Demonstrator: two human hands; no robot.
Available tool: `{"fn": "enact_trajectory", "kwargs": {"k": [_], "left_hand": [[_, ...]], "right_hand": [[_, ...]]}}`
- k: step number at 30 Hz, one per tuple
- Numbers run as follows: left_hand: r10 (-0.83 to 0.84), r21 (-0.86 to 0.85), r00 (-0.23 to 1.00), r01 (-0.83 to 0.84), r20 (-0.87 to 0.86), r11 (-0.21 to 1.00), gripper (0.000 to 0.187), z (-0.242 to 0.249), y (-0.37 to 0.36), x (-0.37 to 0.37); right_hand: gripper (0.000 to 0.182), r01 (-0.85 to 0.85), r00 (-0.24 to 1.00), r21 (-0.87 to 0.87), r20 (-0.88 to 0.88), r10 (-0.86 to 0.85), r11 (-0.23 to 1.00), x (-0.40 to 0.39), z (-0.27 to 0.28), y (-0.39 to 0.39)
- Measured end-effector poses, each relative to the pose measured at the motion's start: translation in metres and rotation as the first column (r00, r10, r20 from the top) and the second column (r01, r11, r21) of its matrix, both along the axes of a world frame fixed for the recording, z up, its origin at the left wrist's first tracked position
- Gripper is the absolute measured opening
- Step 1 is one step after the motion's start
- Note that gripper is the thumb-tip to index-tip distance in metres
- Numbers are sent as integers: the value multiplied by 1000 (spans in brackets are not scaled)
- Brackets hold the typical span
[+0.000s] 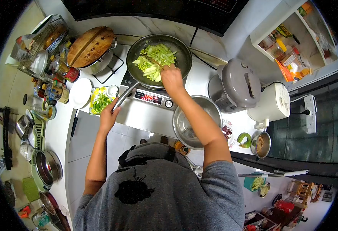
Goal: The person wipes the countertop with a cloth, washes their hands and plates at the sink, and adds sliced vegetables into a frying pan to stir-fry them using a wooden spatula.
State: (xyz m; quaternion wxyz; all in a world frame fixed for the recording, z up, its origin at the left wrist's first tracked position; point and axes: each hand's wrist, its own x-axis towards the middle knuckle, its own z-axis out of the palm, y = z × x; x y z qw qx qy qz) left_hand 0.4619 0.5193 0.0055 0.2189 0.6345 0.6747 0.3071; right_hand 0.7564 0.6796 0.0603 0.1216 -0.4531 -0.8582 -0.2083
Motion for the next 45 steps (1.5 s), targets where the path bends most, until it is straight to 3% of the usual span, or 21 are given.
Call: {"fn": "enact_trajectory", "kwargs": {"k": [4, 7, 10, 13, 16, 20, 24, 25, 27, 29, 35, 39, 45], "left_hand": [[-2, 30, 1000, 2, 18, 1000, 44, -3, 0, -1], [-16, 40, 999, 15, 35, 999, 44, -4, 0, -2], [-5, 21, 1000, 4, 16, 1000, 44, -3, 0, -1], [1, 38, 1000, -2, 29, 999, 44, -3, -1, 0], [0, 19, 1000, -1, 27, 1000, 43, -2, 0, -1], [11, -25, 1000, -11, 5, 1000, 44, 5, -1, 1], [12, -13, 1000, -12, -1, 1000, 44, 2, -1, 1], [6, 7, 1000, -6, 4, 1000, 44, 1, -1, 1], [-3, 24, 1000, 3, -1, 1000, 44, 0, 0, 0], [0, 10, 1000, 0, 2, 1000, 44, 1, -1, 1], [14, -25, 1000, -13, 5, 1000, 44, 7, -1, 2], [14, 31, 1000, -14, -6, 999, 45, -4, -1, 0], [-5, 27, 1000, 4, 8, 1000, 44, 0, -2, 0]], "right_hand": [[39, 23, 999, 14, -22, -23, 1000, -7, 7, 3], [43, 119, 990, -77, -62, -124, 990, -11, 22, 2], [42, 79, 990, -74, -106, -87, 994, -13, 28, -1], [42, 139, 989, -140, -32, -145, 980, -21, 8, 4], [15, 153, 986, -210, -28, -162, 966, -15, 12, 5], [18, 242, 955, -104, -149, -256, 965, 3, 38, 7], [20, 318, 922, -104, -198, -333, 943, 19, 17, 35], [32, 304, 930, -218, -143, -339, 927, 23, 2, 44], [17, 217, 961, -259, -110, -252, 941, 30, -15, 39], [19, 156, 979, -294, -84, -188, 943, 31, -6, 22], [17, 141, 989, -261, -15, -150, 955, 48, 117, -38], [20, 198, 969, -433, 224, -107, 879, 47, 116, -39], [18, 170, 969, -288, -123, -212, 942, 26, 38, 20]]}}
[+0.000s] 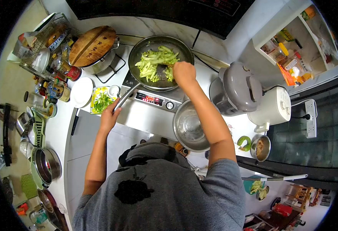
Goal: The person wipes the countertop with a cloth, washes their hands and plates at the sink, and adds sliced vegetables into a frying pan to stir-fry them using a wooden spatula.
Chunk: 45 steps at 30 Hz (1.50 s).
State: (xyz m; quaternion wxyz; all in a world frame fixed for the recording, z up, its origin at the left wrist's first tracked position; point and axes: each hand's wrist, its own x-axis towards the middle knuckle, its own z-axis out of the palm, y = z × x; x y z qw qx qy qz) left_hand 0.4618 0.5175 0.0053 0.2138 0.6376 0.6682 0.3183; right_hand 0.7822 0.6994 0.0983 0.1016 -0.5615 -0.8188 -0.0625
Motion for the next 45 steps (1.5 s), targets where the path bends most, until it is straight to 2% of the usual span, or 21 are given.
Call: {"fn": "enact_trajectory", "kwargs": {"k": [4, 7, 9, 11, 13, 15, 16, 19, 22, 26, 28, 31, 32, 35, 36, 38, 41, 44, 45], "left_hand": [[25, -68, 1000, -25, -3, 997, 44, 7, 1, 3], [25, -73, 1000, -25, 6, 997, 44, 5, 0, 3], [14, -34, 999, -13, 29, 999, 43, -1, 1, 0], [3, 7, 1000, -3, 10, 1000, 44, -4, 2, -1], [6, 1, 1000, -6, 0, 1000, 44, -4, 1, -1], [16, -44, 1000, -16, 2, 999, 44, 0, 1, 1], [17, -32, 1000, -17, 3, 999, 44, -1, 1, 2], [14, -8, 1000, -14, 4, 1000, 44, -2, 2, 1], [9, -30, 1000, -8, 20, 1000, 44, 0, 2, 1], [-3, -35, 999, 4, 33, 999, 44, 3, 3, -1], [11, -86, 1000, -11, -5, 996, 43, 10, 0, 4], [12, -40, 1000, -12, 13, 999, 43, 3, 1, 2], [20, -34, 1000, -20, 12, 999, 43, 4, -1, 3], [16, -43, 999, -14, 34, 999, 43, -1, 1, 0], [14, -33, 1000, -13, 24, 999, 43, -2, 1, 0], [8, -13, 1000, -8, 8, 1000, 44, -5, 1, -1], [21, -34, 1000, -20, 13, 999, 44, -3, 1, 0], [17, -4, 1000, -17, 21, 1000, 43, -4, 1, 1], [14, 2, 1000, -15, 21, 1000, 43, -4, 1, 1]], "right_hand": [[22, 158, 984, 82, -97, -150, 984, -1, 15, 8], [26, 186, 982, 58, -34, -184, 981, 2, -14, 19], [24, 87, 996, -15, 10, -87, 996, 7, -37, 11], [22, 32, 999, -56, 18, -31, 998, 13, -34, -5], [20, 32, 999, -72, -5, -33, 997, 17, 4, -33], [20, 24, 999, -161, 25, -21, 987, 12, 39, -61], [19, 23, 999, -205, 38, -16, 979, 9, 46, -69], [19, -117, 993, -195, -39, 111, 974, -14, 38, -76], [19, -57, 994, -39, -91, 54, 998, -34, -9, -38], [20, 122, 975, 101, -200, -100, 987, -41, -13, -6], [21, 163, 969, 135, -207, -133, 977, -37, -3, -4], [22, 129, 974, 180, -208, -91, 975, -24, -33, 18], [22, 119, 980, 101, -173, -101, 988, -17, -46, 23], [22, 8, 994, 2, -111, -7, 1000, 0, -29, -2], [22, 43, 997, -3, -68, -43, 999, 12, -29, -1], [23, 72, 997, -43, 4, -72, 997, 21, 31, -31], [20, 66, 988, -62, 146, -57, 996, 42, 76, -53], [19, 63, 972, -148, 232, -27, 987, 45, 67, -52], [18, 72, 979, -130, 201, -45, 989, 37, 57, -50]]}}
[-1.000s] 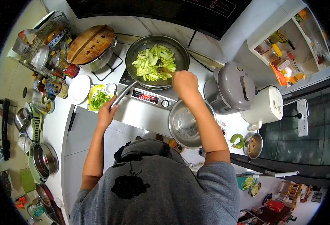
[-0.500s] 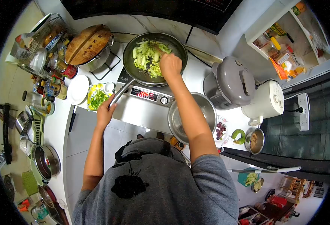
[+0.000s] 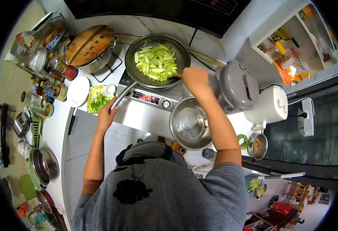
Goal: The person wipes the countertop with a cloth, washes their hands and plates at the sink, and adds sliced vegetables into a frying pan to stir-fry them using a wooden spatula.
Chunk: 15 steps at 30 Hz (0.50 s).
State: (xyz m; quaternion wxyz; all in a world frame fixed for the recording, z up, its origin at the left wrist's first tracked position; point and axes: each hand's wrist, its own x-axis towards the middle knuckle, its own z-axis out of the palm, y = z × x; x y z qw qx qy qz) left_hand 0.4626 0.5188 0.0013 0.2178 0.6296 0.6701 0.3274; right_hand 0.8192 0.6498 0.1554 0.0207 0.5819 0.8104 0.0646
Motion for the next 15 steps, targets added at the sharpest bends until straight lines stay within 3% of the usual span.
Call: {"fn": "enact_trajectory", "kwargs": {"k": [3, 9, 12, 15], "left_hand": [[8, -77, 998, -3, 61, 997, 43, 13, -1, 3], [-24, -7, 1000, 24, -3, 1000, 44, -2, -1, -4], [-14, -30, 1000, 14, 0, 999, 44, -1, -1, -1], [1, -45, 1000, -1, 7, 999, 44, 1, 0, -2]], "right_hand": [[18, 14, 988, 170, -153, 13, 985, -6, -66, 44], [21, 112, 921, 339, -389, 31, 934, -23, -67, 70], [20, 117, 896, 304, -442, 31, 946, -20, -82, 80], [22, 6, 920, 61, -391, 18, 998, -16, -88, 64]]}}
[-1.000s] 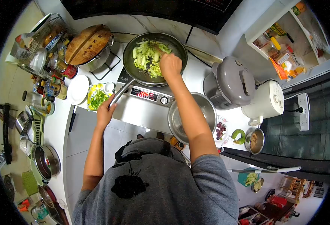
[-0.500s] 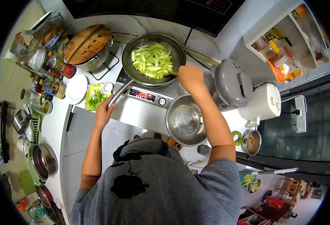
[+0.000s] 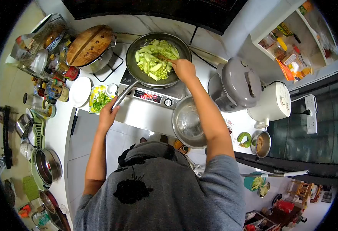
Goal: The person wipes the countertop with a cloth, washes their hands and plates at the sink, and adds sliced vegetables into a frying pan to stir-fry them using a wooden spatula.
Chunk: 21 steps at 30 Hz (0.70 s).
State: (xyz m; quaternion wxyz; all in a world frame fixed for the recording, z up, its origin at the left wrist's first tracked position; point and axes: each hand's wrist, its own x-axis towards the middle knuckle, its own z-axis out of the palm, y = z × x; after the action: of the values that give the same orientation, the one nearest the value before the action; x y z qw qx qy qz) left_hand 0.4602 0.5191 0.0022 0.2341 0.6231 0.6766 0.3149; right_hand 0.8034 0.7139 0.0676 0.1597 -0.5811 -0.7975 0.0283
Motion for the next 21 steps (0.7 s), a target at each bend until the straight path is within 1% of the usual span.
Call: {"fn": "enact_trajectory", "kwargs": {"k": [3, 5, 6, 9, 10, 11, 12, 13, 14, 15, 16, 17, 20, 21], "left_hand": [[-4, -23, 1000, 3, -14, 1000, 44, 4, -1, 2], [-2, -10, 1000, 1, -15, 1000, 44, 3, -2, 2], [-1, -2, 1000, 1, -16, 1000, 44, 3, -1, 3], [2, -8, 1000, -2, -22, 1000, 44, 4, 0, 3], [-6, 24, 1000, 6, -22, 1000, 44, 1, 0, 3], [-13, 55, 1000, 14, -23, 998, 44, -4, 0, 2], [-18, 86, 1000, 20, -26, 996, 44, -6, 0, 1], [-19, 55, 1000, 20, -11, 998, 44, -4, 1, 1], [-18, 23, 1000, 18, 3, 1000, 44, -1, 0, 1], [-17, -9, 1000, 17, 16, 1000, 44, 2, 0, 1], [-19, -2, 1000, 19, 7, 1000, 44, 4, 0, 0], [-19, 6, 1000, 19, 3, 1000, 44, 5, 1, 1], [-3, -11, 1000, 3, 6, 1000, 44, 1, 0, 3], [6, -19, 1000, -6, 9, 1000, 44, 0, 0, 2]], "right_hand": [[20, -31, 993, 73, 119, 22, 997, 11, 37, -29], [20, -14, 984, -20, 178, 17, 1000, 11, 87, -63], [20, -3, 978, -64, 208, 16, 998, 11, 101, -73], [20, -61, 939, -145, 326, 106, 988, 15, 94, -81], [18, -59, 935, -178, 335, 117, 982, 4, 90, -80], [18, -44, 947, -133, 310, 83, 990, -2, 72, -71], [18, -29, 958, -88, 282, 53, 996, -6, 42, -53], [18, -14, 968, -43, 250, 25, 999, -10, 24, -39], [18, 13, 984, 0, 179, -13, 1000, -12, 17, -30], [17, 44, 993, 41, 104, -48, 998, -17, 15, -23], [17, 79, 996, 80, 28, -81, 994, -20, 14, -16], [18, 96, 995, 101, -2, -96, 990, -21, 13, -8], [20, 144, 989, 145, -63, -136, 979, -29, 34, -5], [20, 144, 989, 114, -31, -141, 983, -27, 25, 1]]}}
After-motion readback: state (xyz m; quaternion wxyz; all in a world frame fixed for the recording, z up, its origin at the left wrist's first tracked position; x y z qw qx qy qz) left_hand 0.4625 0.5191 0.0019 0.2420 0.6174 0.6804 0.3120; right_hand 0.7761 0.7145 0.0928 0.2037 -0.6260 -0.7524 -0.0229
